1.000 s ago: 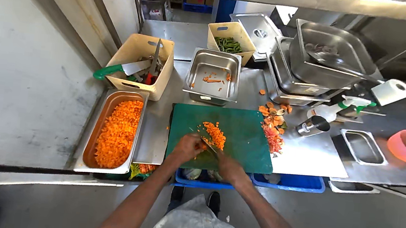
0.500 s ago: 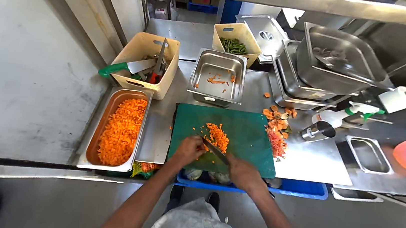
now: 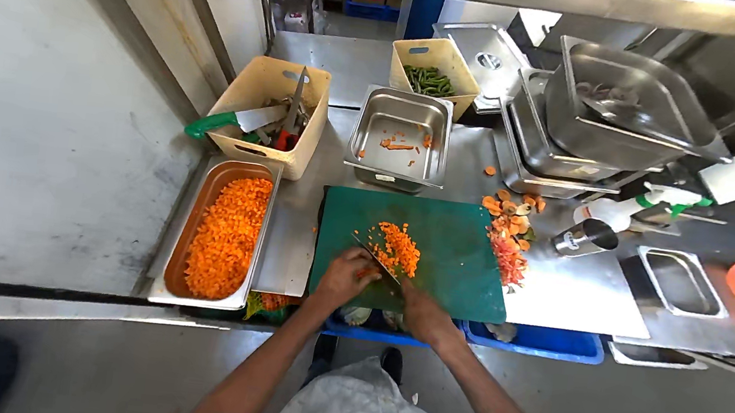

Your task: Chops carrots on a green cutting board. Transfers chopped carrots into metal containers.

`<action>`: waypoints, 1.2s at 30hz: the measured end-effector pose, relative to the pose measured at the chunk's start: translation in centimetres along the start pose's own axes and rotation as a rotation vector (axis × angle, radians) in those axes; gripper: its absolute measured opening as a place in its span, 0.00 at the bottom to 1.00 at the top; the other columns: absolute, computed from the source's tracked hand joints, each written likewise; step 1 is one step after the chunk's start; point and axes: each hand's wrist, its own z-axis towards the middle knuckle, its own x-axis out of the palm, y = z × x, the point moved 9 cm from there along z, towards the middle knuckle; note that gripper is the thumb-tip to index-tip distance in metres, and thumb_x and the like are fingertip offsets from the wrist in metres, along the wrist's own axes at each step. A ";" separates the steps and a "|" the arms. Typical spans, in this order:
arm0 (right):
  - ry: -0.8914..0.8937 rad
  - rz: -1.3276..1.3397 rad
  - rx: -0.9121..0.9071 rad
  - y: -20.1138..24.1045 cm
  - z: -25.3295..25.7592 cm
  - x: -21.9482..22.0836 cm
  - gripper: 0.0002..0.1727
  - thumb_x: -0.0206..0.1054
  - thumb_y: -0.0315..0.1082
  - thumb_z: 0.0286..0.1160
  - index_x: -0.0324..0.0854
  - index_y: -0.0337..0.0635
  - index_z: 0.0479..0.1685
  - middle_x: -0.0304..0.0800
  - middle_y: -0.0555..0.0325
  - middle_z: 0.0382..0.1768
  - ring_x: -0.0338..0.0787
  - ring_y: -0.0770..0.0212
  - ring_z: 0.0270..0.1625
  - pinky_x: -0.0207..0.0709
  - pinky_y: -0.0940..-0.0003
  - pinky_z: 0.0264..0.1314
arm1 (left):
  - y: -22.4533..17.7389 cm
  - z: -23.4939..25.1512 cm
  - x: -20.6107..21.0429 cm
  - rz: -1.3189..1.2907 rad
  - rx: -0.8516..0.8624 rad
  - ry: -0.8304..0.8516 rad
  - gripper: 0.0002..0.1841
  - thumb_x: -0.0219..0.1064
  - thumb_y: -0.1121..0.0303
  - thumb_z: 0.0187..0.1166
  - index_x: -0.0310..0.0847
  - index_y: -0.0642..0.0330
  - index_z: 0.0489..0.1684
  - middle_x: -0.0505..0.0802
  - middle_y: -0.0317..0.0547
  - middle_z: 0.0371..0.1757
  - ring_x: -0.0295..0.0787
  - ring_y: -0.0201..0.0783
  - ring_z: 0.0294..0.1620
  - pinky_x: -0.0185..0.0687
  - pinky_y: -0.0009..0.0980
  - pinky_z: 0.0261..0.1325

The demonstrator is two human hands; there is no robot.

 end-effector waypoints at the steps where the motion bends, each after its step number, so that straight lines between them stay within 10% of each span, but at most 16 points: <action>1: -0.005 0.005 -0.006 0.0 0.1 0.0 0.31 0.56 0.31 0.85 0.58 0.49 0.88 0.85 0.37 0.66 0.88 0.35 0.66 0.81 0.35 0.65 | 0.0 0.0 -0.4 0.005 -0.012 0.000 0.12 0.79 0.56 0.73 0.95 0.54 0.42 0.92 0.41 0.56 0.89 0.36 0.60 0.87 0.36 0.67; 13: -0.021 -0.071 -0.016 1.2 -0.1 -1.5 0.25 0.52 0.36 0.90 0.63 0.51 0.85 0.86 0.38 0.63 0.88 0.36 0.65 0.81 0.35 0.64 | 0.1 1.9 0.5 0.087 -0.090 0.330 0.08 0.76 0.65 0.75 0.92 0.62 0.36 0.93 0.46 0.46 0.91 0.42 0.51 0.87 0.42 0.63; 36: 0.021 -0.022 -0.075 1.9 0.8 0.1 0.24 0.54 0.38 0.90 0.62 0.45 0.82 0.87 0.37 0.59 0.89 0.37 0.63 0.82 0.37 0.64 | 0.5 -0.9 -1.5 0.063 0.020 0.019 0.10 0.79 0.58 0.73 0.95 0.53 0.42 0.94 0.39 0.53 0.90 0.35 0.59 0.86 0.36 0.68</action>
